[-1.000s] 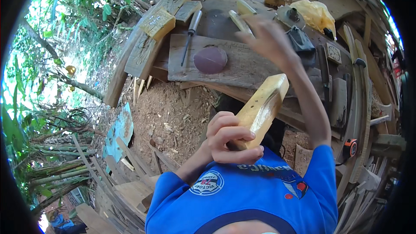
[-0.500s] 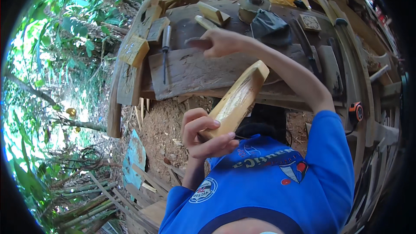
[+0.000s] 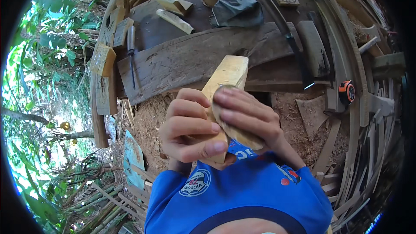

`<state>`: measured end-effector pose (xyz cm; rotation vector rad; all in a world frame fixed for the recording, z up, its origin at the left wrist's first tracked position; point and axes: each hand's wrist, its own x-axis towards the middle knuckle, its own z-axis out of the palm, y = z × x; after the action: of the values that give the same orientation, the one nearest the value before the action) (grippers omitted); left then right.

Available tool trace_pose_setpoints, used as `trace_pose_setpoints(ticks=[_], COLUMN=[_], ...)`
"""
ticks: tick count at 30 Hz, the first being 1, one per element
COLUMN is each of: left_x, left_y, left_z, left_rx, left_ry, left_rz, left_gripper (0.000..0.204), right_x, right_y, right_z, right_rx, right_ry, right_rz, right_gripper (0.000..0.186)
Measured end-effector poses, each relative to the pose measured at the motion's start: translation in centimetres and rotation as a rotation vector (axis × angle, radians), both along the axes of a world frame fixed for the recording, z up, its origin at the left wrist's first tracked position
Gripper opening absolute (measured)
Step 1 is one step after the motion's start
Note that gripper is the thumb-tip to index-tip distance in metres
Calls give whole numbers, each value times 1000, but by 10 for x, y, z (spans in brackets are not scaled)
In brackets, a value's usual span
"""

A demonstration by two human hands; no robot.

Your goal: The person carves a small wooden block using a chisel and hammer, then smooths the surface with sandpaper. They handle multiple wooden pieces, inspecting and sanding them on a cluttered workbench.

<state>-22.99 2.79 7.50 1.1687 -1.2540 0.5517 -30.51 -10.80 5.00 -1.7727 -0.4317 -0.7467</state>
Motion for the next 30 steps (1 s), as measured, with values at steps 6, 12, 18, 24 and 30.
trace_pose_setpoints(ticks=[6, 12, 18, 24, 30], left_x=[-8, -1, 7, 2, 8], left_y=[-8, -12, 0, 5, 1], left_z=[7, -6, -11, -5, -16], left_rx=[57, -88, -45, -13, -119], left_ry=[-54, -69, -38, 29, -54], left_rz=[-2, 128, 213, 231, 317], left_gripper=[28, 44, 53, 51, 52], right_x=[13, 9, -6, 17, 29], right_y=[-29, -9, 8, -11, -9], right_z=[-48, -55, 0, -41, -55], right_rx=[34, 206, -13, 65, 249], right_ry=[155, 23, 47, 136, 68], right_rz=[-233, -143, 24, -114, -149], right_gripper=[37, 34, 38, 35, 35])
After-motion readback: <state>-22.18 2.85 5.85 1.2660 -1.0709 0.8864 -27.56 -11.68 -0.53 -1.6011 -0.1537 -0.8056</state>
